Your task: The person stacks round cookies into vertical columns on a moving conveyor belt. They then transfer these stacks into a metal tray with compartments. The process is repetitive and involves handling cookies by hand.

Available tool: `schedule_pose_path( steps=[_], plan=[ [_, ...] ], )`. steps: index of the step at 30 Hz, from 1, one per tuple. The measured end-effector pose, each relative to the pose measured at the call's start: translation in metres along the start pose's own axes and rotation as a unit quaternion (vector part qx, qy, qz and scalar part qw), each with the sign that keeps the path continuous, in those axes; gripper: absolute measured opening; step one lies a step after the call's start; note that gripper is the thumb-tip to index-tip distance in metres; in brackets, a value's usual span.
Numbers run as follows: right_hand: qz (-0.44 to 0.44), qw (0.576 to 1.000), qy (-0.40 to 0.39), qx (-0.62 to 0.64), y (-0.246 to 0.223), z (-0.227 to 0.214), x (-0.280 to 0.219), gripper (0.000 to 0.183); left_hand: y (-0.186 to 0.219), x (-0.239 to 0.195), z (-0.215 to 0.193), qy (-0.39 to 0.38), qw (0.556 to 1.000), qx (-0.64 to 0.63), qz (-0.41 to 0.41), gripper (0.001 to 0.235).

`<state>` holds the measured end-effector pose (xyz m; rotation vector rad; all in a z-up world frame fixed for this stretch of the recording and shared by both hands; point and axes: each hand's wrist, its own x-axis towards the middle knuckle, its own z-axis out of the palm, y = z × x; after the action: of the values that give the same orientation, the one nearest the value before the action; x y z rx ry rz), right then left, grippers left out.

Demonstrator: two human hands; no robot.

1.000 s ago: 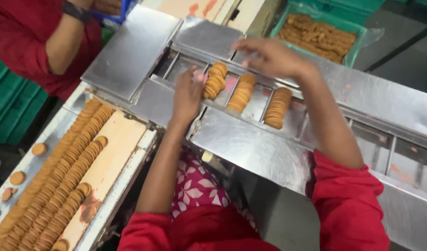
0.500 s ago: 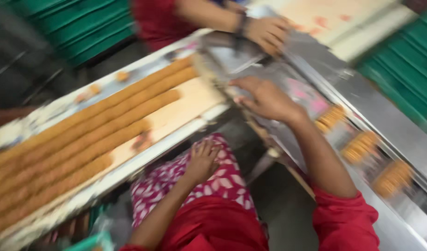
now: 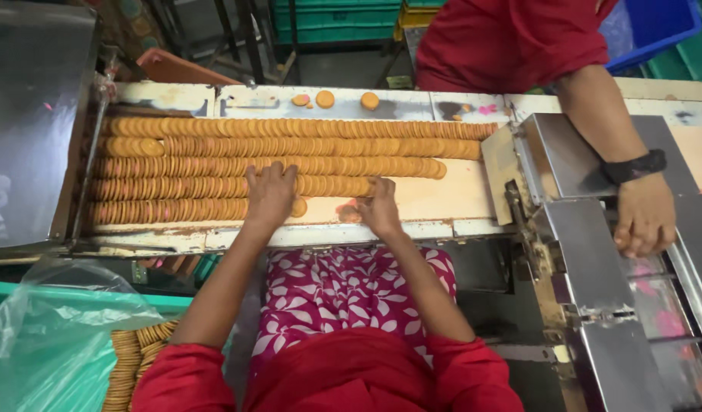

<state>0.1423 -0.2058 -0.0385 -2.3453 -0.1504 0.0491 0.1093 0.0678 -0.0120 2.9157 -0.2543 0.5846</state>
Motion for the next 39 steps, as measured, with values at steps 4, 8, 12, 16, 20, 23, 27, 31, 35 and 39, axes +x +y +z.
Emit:
schedule_pose_path(
  steps=[4, 8, 12, 16, 20, 23, 27, 31, 35, 39],
  plan=[
    [-0.053, 0.998, -0.006, -0.014, -0.019, 0.003, -0.004, 0.070, 0.010, 0.003, 0.025, 0.038, 0.999, -0.025, -0.004, 0.025],
    [-0.056, 0.985, 0.006, -0.161, -0.010, -0.025, -0.010, 0.078, 0.071, 0.002, 0.046, -0.068, 0.995, -0.077, -0.018, 0.038],
    [-0.081, 0.964, -0.008, -0.254, 0.011, -0.049, -0.028, 0.075, 0.127, -0.011, 0.050, 0.023, 0.985, -0.169, -0.002, 0.056],
    [-0.124, 0.961, -0.016, -0.247, 0.011, -0.041, -0.025, 0.074, 0.126, -0.006, 0.040, 0.006, 0.985, -0.169, -0.017, 0.071],
    [-0.112, 0.956, 0.009, -0.270, 0.012, -0.035, -0.026, 0.071, 0.130, 0.005, 0.037, -0.001, 0.987, -0.160, 0.021, 0.076],
    [-0.093, 0.959, -0.003, -0.266, 0.013, -0.041, -0.022, 0.069, 0.137, 0.012, 0.034, -0.030, 0.991, -0.126, 0.019, 0.067],
    [-0.022, 0.981, -0.037, -0.187, 0.021, -0.097, -0.015, 0.072, 0.138, 0.022, 0.028, -0.085, 0.991, -0.101, 0.031, 0.053],
    [-0.198, 0.933, 0.170, -0.249, 0.044, -0.236, -0.024, 0.060, 0.143, 0.025, 0.029, -0.125, 0.986, -0.098, 0.042, 0.048],
    [-0.170, 0.891, 0.278, -0.316, 0.082, -0.388, -0.070, 0.055, 0.145, 0.024, 0.029, -0.068, 0.992, -0.097, 0.051, 0.055],
    [-0.048, 0.866, 0.211, -0.450, 0.135, -0.454, -0.115, 0.056, 0.153, 0.031, 0.032, -0.044, 0.996, -0.073, 0.038, 0.051]
  ],
)
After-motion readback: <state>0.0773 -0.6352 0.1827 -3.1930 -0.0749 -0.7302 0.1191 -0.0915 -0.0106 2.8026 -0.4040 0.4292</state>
